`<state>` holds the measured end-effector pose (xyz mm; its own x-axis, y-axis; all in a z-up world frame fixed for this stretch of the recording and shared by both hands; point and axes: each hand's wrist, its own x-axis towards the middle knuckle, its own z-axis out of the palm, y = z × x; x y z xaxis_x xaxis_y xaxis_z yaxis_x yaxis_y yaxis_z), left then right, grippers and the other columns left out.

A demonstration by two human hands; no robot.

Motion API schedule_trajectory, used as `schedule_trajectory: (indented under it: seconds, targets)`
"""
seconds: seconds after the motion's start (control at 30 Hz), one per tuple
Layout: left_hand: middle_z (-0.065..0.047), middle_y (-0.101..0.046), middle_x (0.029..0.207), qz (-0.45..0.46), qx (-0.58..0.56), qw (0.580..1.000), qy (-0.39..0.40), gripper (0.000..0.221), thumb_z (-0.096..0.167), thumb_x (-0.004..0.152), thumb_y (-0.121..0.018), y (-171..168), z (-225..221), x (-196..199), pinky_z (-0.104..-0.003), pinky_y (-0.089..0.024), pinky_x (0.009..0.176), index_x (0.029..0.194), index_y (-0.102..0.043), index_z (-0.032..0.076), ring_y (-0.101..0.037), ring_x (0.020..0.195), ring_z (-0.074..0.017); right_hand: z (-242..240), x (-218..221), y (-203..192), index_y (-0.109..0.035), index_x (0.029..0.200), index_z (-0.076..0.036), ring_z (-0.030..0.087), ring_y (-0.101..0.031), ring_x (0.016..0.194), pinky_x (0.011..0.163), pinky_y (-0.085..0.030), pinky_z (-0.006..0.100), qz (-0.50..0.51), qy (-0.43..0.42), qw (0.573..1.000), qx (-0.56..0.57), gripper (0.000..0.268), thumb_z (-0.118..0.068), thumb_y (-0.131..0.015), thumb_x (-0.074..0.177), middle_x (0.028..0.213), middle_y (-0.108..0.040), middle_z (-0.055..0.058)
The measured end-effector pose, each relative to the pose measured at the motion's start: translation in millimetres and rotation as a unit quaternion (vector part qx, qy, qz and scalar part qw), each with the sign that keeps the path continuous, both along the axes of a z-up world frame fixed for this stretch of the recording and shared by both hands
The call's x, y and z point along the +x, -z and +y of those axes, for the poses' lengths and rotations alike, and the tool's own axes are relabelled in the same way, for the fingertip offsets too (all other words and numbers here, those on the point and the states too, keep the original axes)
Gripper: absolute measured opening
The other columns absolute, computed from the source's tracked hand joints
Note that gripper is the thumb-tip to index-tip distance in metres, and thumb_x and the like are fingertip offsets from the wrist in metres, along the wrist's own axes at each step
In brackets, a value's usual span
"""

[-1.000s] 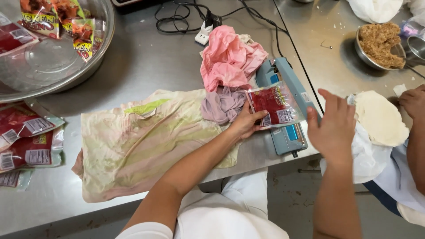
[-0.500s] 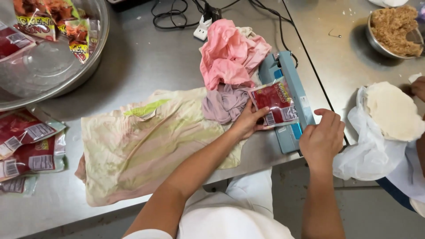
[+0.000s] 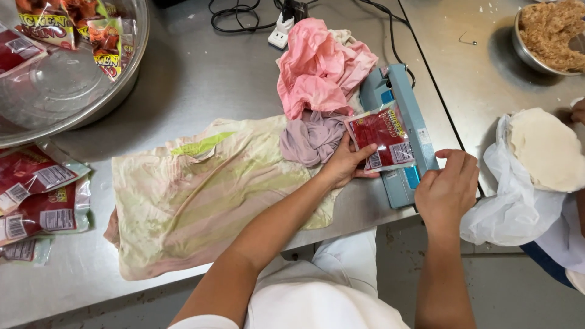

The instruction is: The person picks up packets of food from a table and uses a heat sealer to seal the open ends of the packets.

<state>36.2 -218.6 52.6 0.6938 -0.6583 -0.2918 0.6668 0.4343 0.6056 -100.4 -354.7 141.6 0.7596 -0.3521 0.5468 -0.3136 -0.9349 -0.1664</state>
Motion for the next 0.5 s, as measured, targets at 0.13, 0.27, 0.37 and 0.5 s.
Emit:
schedule_trajectory:
  seconds: [0.13, 0.27, 0.37, 0.5]
  targets:
    - [-0.013, -0.058, 0.138, 0.012, -0.004, 1.000, 0.024, 0.087, 0.023, 0.082, -0.076, 1.6, 0.8, 1.2, -0.056, -0.064, 0.069, 0.152, -0.025, 0.024, -0.067, 0.111, -0.0379, -1.5, -1.9, 5.4, -0.062, 0.108, -0.006, 0.040, -0.052, 0.094, 0.060, -0.041, 0.050, -0.013, 0.016, 0.999, -0.041, 0.025, 0.005, -0.054, 0.086, 0.109, -0.052, 0.016]
    - [-0.013, -0.058, 0.137, 0.009, -0.007, 1.000, 0.026, 0.088, 0.021, 0.082, -0.077, -1.2, -0.2, 4.5, -0.054, -0.065, 0.068, 0.152, -0.025, 0.023, -0.068, 0.108, -0.0382, -2.5, 0.0, 3.5, -0.061, 0.106, -0.006, 0.039, -0.052, 0.094, 0.059, -0.041, 0.050, -0.007, 0.029, 0.999, -0.035, 0.021, 0.005, -0.056, 0.089, 0.104, -0.050, 0.016]
    - [-0.014, -0.058, 0.137, 0.016, 0.004, 1.000, 0.021, 0.092, 0.021, 0.081, -0.077, 0.7, 1.0, 3.0, -0.052, -0.065, 0.066, 0.155, -0.023, 0.025, -0.069, 0.106, -0.0388, -2.1, -1.6, -0.8, -0.062, 0.108, -0.007, 0.039, -0.050, 0.091, 0.066, -0.041, 0.049, 0.005, 0.020, 1.000, -0.019, 0.022, 0.004, -0.055, 0.090, 0.105, -0.051, 0.017]
    - [-0.015, -0.058, 0.137, 0.004, -0.004, 1.000, 0.015, 0.092, 0.020, 0.081, -0.077, 1.0, -1.9, 7.0, -0.052, -0.065, 0.066, 0.155, -0.023, 0.024, -0.069, 0.106, -0.0389, 2.5, 5.4, -38.6, -0.060, 0.116, -0.002, 0.041, -0.049, 0.099, 0.071, -0.042, 0.052, 0.027, -0.007, 1.000, 0.011, 0.026, 0.005, -0.052, 0.092, 0.108, -0.052, 0.021]
